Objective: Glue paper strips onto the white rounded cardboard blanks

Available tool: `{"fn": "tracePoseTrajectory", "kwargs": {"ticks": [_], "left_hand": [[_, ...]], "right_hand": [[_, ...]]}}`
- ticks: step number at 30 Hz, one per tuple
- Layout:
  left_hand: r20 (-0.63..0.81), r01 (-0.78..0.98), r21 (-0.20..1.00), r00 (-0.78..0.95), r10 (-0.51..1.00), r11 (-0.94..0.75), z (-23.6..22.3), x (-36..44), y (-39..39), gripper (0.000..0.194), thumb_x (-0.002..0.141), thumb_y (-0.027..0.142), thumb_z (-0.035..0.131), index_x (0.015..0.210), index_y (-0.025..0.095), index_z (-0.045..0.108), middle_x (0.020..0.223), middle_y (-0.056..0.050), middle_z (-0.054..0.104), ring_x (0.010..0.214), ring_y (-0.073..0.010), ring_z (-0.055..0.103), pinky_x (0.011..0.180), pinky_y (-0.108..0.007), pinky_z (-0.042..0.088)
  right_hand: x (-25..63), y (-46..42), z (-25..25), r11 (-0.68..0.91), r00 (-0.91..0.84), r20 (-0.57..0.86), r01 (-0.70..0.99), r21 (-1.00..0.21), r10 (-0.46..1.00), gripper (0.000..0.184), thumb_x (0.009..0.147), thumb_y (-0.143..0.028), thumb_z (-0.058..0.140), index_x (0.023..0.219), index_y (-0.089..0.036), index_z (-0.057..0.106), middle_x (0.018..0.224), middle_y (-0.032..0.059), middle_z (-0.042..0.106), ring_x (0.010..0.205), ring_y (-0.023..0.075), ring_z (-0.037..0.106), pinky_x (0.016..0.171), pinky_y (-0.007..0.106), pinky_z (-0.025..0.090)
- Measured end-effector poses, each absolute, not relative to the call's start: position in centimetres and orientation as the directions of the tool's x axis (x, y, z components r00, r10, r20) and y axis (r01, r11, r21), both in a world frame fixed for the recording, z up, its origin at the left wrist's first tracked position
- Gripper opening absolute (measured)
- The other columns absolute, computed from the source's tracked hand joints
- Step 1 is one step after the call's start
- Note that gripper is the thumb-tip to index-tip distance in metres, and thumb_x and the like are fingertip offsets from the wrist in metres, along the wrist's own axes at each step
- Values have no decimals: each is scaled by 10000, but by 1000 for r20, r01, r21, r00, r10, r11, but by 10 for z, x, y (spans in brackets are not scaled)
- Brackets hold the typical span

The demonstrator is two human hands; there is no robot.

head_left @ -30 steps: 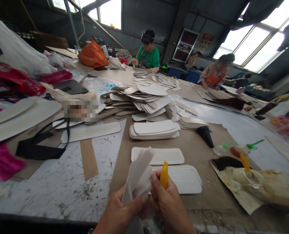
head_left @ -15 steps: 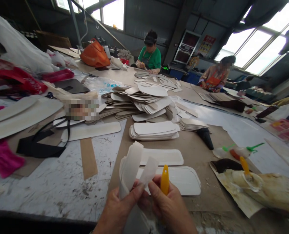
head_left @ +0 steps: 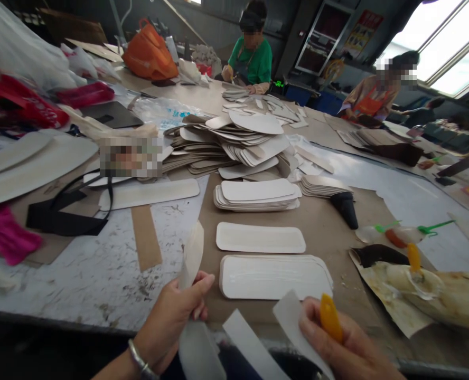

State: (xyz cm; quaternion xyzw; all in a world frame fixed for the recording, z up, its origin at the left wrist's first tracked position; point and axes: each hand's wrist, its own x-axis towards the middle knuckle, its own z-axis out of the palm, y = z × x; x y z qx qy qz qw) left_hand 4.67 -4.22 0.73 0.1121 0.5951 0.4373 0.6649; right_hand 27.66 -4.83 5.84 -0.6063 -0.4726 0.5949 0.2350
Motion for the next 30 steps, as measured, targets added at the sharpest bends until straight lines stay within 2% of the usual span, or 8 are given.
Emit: {"fn": "tracePoseTrajectory", "kwargs": {"ticks": [3, 6, 8, 14, 20, 24, 30], "left_hand": [[-707, -362, 663, -13, 708, 655, 1, 47, -35, 462, 551, 447, 755, 836, 143, 555, 376, 105, 415, 390, -58, 372, 428, -178, 349], [-700, -295, 669, 60, 712, 682, -3, 51, -28, 408, 568, 405, 733, 814, 142, 542, 364, 109, 407, 379, -67, 385, 436, -199, 366], [-705, -249, 673, 71, 706, 697, -5, 53, -22, 330, 582, 374, 708, 747, 157, 522, 359, 110, 397, 373, -73, 395, 436, -211, 374], [-717, -181, 678, 50, 695, 712, -10, 52, -8, 219, 564, 316, 673, 614, 161, 527, 373, 81, 448, 371, -79, 402, 442, -234, 397], [-742, -81, 664, 50, 669, 743, -5, 52, -3, 153, 629, 266, 597, 535, 186, 507, 370, 60, 476, 412, -109, 475, 489, -234, 402], [-751, -38, 658, 40, 659, 752, -2, 53, 0, 129, 632, 248, 591, 543, 183, 525, 385, 48, 503, 439, -123, 511, 505, -229, 400], [-744, 15, 668, 11, 668, 744, -11, 57, 2, 190, 613, 321, 645, 572, 186, 519, 352, 45, 506, 363, -124, 482, 413, -222, 367]], "right_hand": [[274, -39, 56, -329, -374, -554, 516, -791, 744, 403, 783, -559, 516, 614, -196, 474, 565, -44, 383, 528, 103, 313, 503, 216, 302], [261, -19, 42, -79, -413, -515, 719, -691, 751, 320, 836, -423, 480, 611, -195, 468, 577, -32, 463, 548, 112, 380, 530, 227, 286], [250, -3, 33, 33, -411, -491, 791, -610, 768, 263, 846, -357, 476, 641, -195, 498, 607, -22, 522, 567, 121, 430, 545, 232, 286], [227, 33, 20, 176, -431, -488, 858, -483, 759, 224, 871, -326, 466, 717, -201, 569, 653, 3, 600, 596, 140, 499, 562, 237, 291], [220, 42, 13, 269, -425, -491, 895, -357, 761, 207, 877, -324, 465, 768, -200, 591, 673, 29, 634, 616, 166, 543, 535, 257, 255], [217, 43, 14, 297, -426, -517, 901, -316, 743, 179, 878, -290, 471, 784, -206, 597, 711, 36, 659, 654, 180, 582, 543, 263, 259], [209, 42, 20, 308, -404, -533, 914, -264, 743, 142, 864, -263, 493, 796, -213, 607, 772, 48, 683, 702, 193, 609, 554, 265, 278]]}}
